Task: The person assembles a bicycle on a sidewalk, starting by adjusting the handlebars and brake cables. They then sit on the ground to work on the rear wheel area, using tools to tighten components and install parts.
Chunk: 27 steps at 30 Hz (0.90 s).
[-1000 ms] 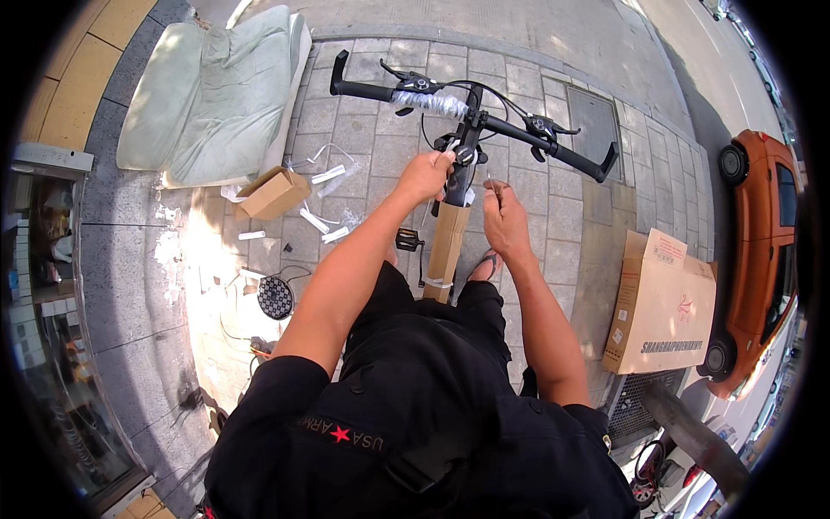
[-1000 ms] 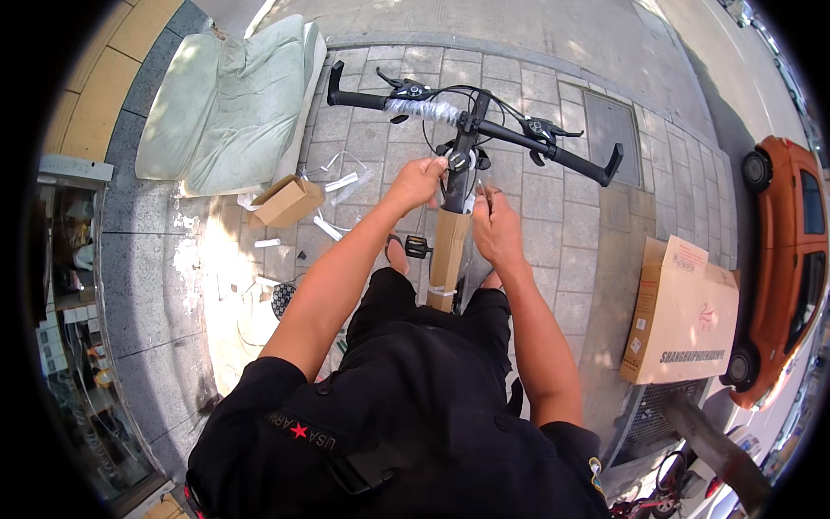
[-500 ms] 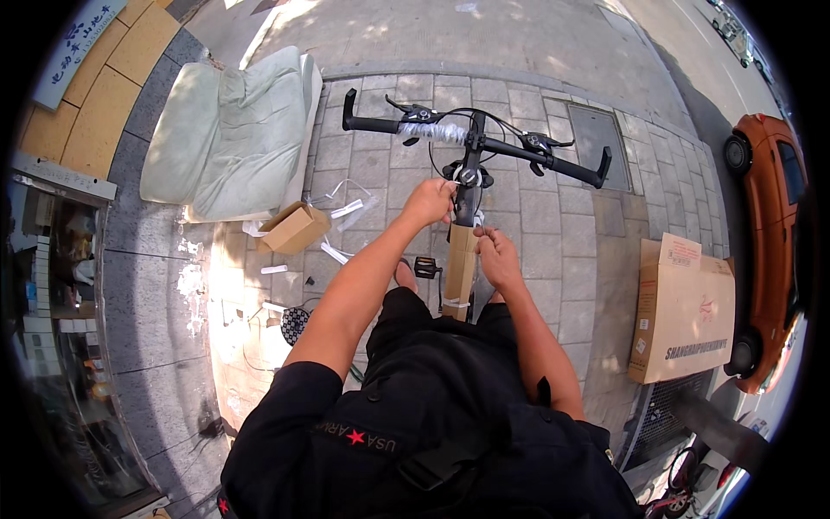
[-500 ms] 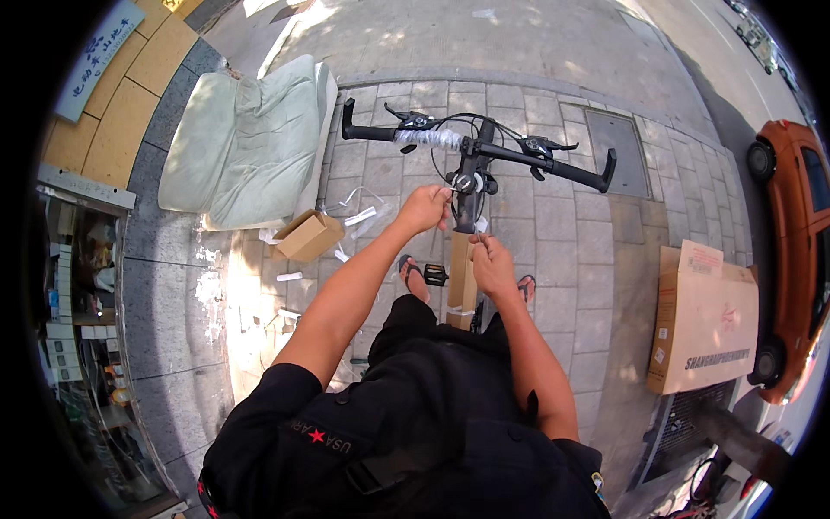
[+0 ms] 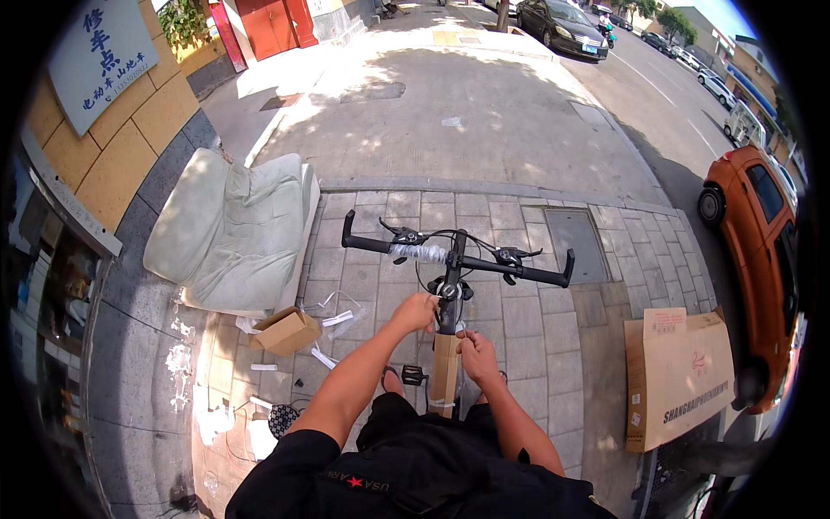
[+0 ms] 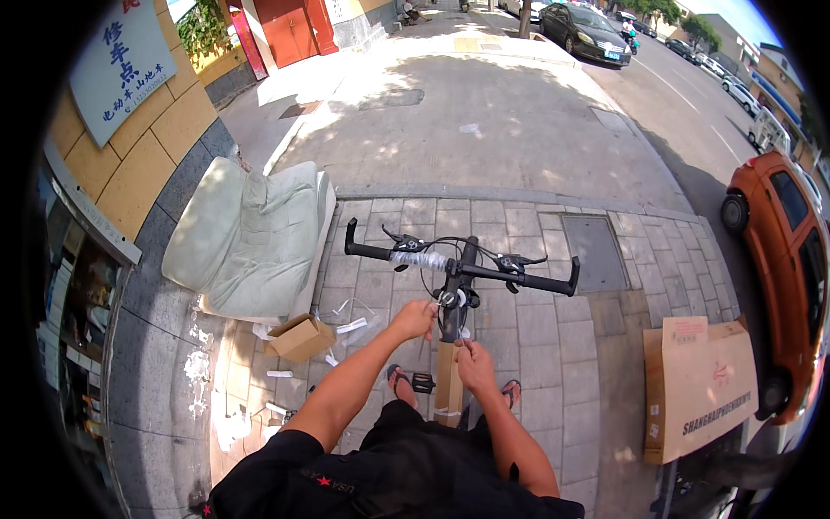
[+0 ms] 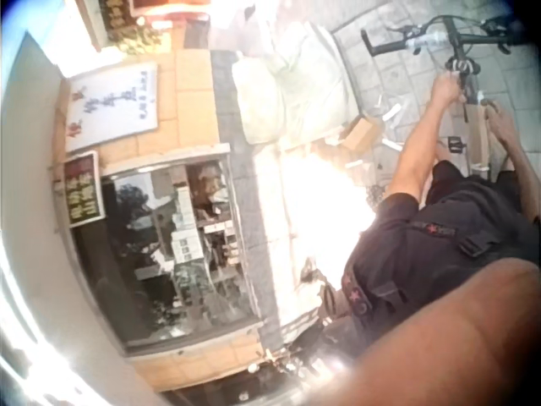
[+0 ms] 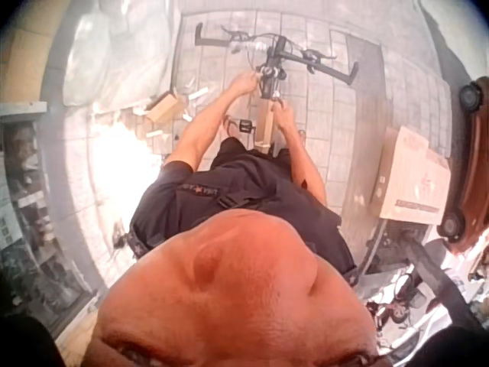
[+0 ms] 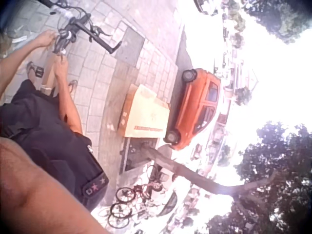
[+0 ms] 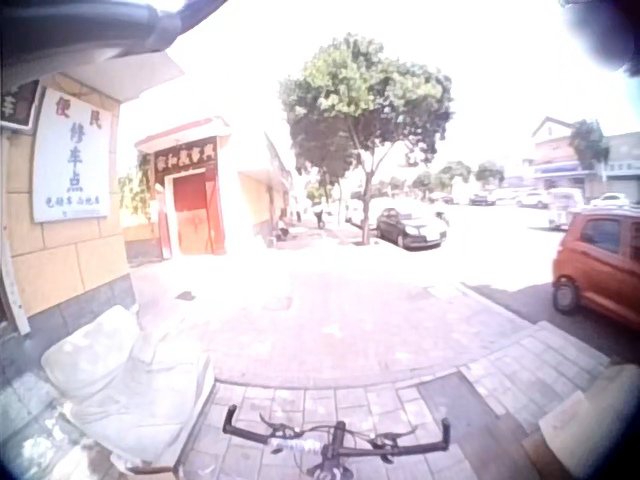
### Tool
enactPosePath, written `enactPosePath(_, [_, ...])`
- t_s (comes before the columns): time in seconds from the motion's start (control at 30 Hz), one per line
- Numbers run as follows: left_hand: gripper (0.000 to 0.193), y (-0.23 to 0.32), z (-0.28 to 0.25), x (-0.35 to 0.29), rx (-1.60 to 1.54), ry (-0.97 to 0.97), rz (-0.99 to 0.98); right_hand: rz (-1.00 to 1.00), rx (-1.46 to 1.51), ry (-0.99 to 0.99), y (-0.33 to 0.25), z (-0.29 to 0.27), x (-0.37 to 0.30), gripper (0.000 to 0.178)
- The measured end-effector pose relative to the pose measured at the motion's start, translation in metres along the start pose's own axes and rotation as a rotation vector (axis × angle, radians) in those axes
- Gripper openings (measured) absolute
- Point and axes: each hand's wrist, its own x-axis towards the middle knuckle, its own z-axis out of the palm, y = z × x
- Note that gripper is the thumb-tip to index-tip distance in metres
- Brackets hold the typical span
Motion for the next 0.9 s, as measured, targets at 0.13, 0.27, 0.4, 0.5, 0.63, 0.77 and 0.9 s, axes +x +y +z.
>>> enactPosePath(0.13, [0.038,0.006,-0.006,-0.004,-0.012,0.021,-0.073,0.037,0.046,0.012,-0.018,0.003,-0.008,0.027])
enactPosePath(0.27, [0.038,-0.012,-0.042,-0.012,-0.353,-0.107,-0.213,-0.021,-0.002,0.048,-0.006,0.007,-0.002,0.031])
enactPosePath(0.4, [0.039,-0.006,-0.046,-0.057,-0.824,-0.265,-0.176,-0.078,-0.057,0.027,-0.010,0.023,0.002,0.032])
enactPosePath(0.5, [0.038,-0.020,-0.010,-0.076,-1.002,-0.298,-0.053,-0.157,-0.109,-0.139,0.005,0.040,0.016,0.030])
enactPosePath(0.63, [0.037,-0.029,0.033,-0.081,-1.198,-0.072,-0.043,-0.144,-0.214,-0.314,-0.029,0.043,-0.001,0.029])
enactPosePath(0.77, [0.037,-0.022,0.062,-0.077,-1.329,0.045,-0.034,-0.067,-0.261,-0.262,-0.020,0.038,-0.005,0.030])
enactPosePath(0.9, [0.035,-0.009,0.066,-0.091,-1.199,0.070,-0.007,-0.213,-0.345,-0.123,-0.034,0.030,-0.020,0.032])
